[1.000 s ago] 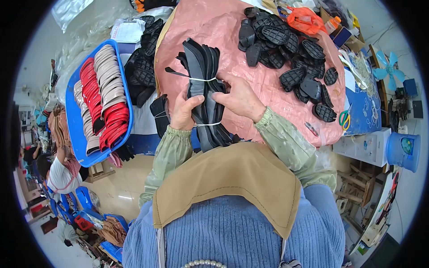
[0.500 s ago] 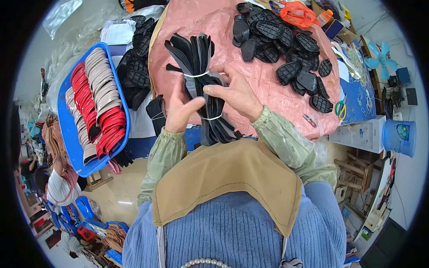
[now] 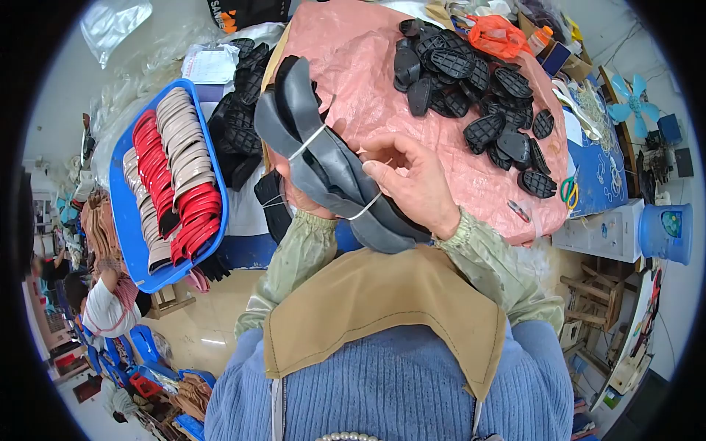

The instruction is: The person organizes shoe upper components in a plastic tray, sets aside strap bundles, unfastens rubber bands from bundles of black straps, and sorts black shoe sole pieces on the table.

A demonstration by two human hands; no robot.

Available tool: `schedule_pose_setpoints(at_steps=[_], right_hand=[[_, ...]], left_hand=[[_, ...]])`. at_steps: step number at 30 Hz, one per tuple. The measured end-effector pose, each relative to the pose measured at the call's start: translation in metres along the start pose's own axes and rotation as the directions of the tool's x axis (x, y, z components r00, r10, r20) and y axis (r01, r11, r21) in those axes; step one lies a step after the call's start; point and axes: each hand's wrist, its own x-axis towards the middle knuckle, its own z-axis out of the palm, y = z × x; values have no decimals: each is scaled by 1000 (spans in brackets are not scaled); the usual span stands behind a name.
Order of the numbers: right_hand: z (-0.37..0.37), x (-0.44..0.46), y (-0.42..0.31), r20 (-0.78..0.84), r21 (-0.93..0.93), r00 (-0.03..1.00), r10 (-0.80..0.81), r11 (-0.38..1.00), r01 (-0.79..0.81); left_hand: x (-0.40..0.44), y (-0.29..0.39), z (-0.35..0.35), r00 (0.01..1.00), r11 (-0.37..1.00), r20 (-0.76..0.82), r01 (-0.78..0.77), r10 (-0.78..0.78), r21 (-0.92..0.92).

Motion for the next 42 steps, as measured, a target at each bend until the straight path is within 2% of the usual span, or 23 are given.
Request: schedule_pose_setpoints(at_steps=[4, 10, 14, 15, 17, 19, 20, 24, 25, 26, 27, 29, 30, 32, 34, 40, 42], right_hand=[[3, -2, -4, 18, -287, 991, -131, 949, 131], [17, 5, 13, -38, -278, 986, -165, 949, 148], [10, 5, 5, 74, -164, 994, 76, 984, -63], [11, 5, 6, 84, -171, 994, 76, 983, -61], [15, 2, 13, -36, -9, 999, -2, 1000, 2], [19, 0, 23, -169, 145, 984, -59, 986, 84], [21, 2, 28, -162, 137, 985, -62, 987, 84], [20, 7, 54, -352, -39, 924, -151, 988, 147], [13, 8, 62, -361, -47, 920, -151, 989, 143], [1, 11, 71, -264, 197, 963, -48, 975, 103], [-12, 16, 79, -143, 424, 989, 28, 905, 36], [-24, 21, 86, 149, 780, 986, 80, 603, -167], [-25, 21, 88, 144, 781, 986, 83, 602, -165], [-19, 22, 86, 117, 751, 984, 131, 637, -174], [-12, 20, 85, 92, 723, 979, 180, 664, -190], [-10, 17, 78, 25, 606, 971, 236, 769, -202], [-10, 17, 75, -12, 592, 982, 190, 793, -146]], left_hand=[[9, 2, 10, 976, 977, -151, 133, -159, -168], [6, 0, 0, 984, 992, -147, 93, -106, -88], [-8, 4, -10, 924, 992, -376, 107, -76, 61], [-8, 6, -10, 925, 994, -375, 95, -66, 59], [-3, 10, -6, 902, 924, -432, 160, 7, 349], [2, 14, 2, 879, 768, -468, 237, 93, 596], [2, 14, 10, 879, 772, -466, 228, 99, 593], [1, 0, 50, 960, 784, -277, 194, -30, 589], [2, -1, 47, 961, 789, -274, 199, -40, 581], [2, 2, 39, 955, 729, -296, 211, -11, 651], [2, 7, 30, 949, 662, -314, 223, 19, 715], [0, 12, 13, 934, 497, -345, 256, 95, 829], [0, 9, 7, 934, 497, -347, 260, 90, 828], [-2, -1, -6, 922, 714, -383, 304, -54, 631], [-5, -7, -12, 901, 857, -384, 351, -200, 377], [-6, -19, -1, 892, 852, -385, 381, -236, 359], [-7, -16, 1, 915, 790, -386, 323, -118, 522]])
